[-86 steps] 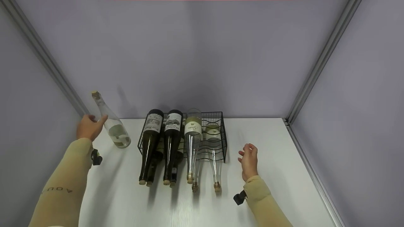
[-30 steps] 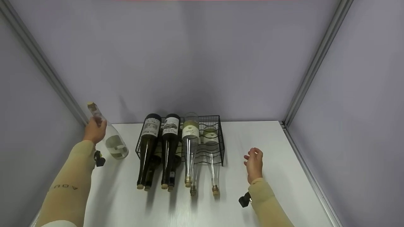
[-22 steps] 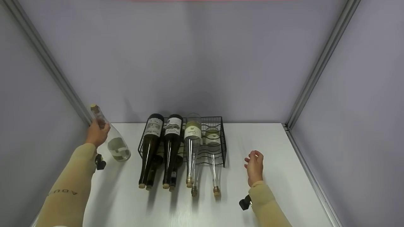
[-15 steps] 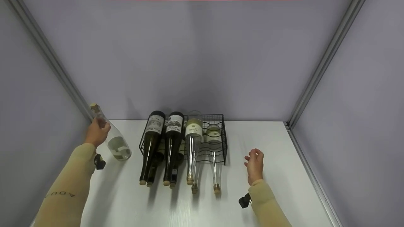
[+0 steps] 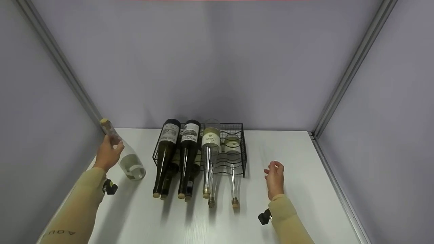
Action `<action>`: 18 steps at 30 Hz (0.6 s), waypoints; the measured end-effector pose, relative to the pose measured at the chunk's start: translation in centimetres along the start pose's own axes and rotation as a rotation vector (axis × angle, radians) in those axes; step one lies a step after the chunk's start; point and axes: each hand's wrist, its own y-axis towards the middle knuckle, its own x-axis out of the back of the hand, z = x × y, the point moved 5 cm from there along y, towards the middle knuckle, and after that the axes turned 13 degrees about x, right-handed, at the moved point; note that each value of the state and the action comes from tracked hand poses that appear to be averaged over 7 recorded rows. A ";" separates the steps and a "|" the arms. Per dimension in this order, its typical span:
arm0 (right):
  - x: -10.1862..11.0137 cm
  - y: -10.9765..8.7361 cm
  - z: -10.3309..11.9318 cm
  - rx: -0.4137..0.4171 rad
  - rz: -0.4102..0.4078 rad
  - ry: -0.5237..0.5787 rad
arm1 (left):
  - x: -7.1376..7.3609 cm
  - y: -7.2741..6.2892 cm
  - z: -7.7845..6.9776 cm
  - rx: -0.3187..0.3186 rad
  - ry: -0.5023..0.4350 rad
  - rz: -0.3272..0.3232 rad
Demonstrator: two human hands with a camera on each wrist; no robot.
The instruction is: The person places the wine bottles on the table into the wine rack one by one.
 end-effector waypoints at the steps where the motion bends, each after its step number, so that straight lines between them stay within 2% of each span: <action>1: 0.0 0.0 0.0 -0.002 0.004 -0.004 | -0.1 -0.3 0.0 -0.002 -0.008 -0.007; 6: -0.3 0.2 0.3 -0.014 0.054 -0.043 | -0.9 -1.6 0.4 -0.028 -0.062 -0.066; 14: -0.6 0.2 0.1 -0.015 0.185 -0.082 | -2.2 -4.0 1.4 -0.092 -0.238 -0.157; 18: -0.5 0.1 -0.3 -0.028 0.203 -0.098 | -2.8 -5.1 1.5 -0.124 -0.292 -0.177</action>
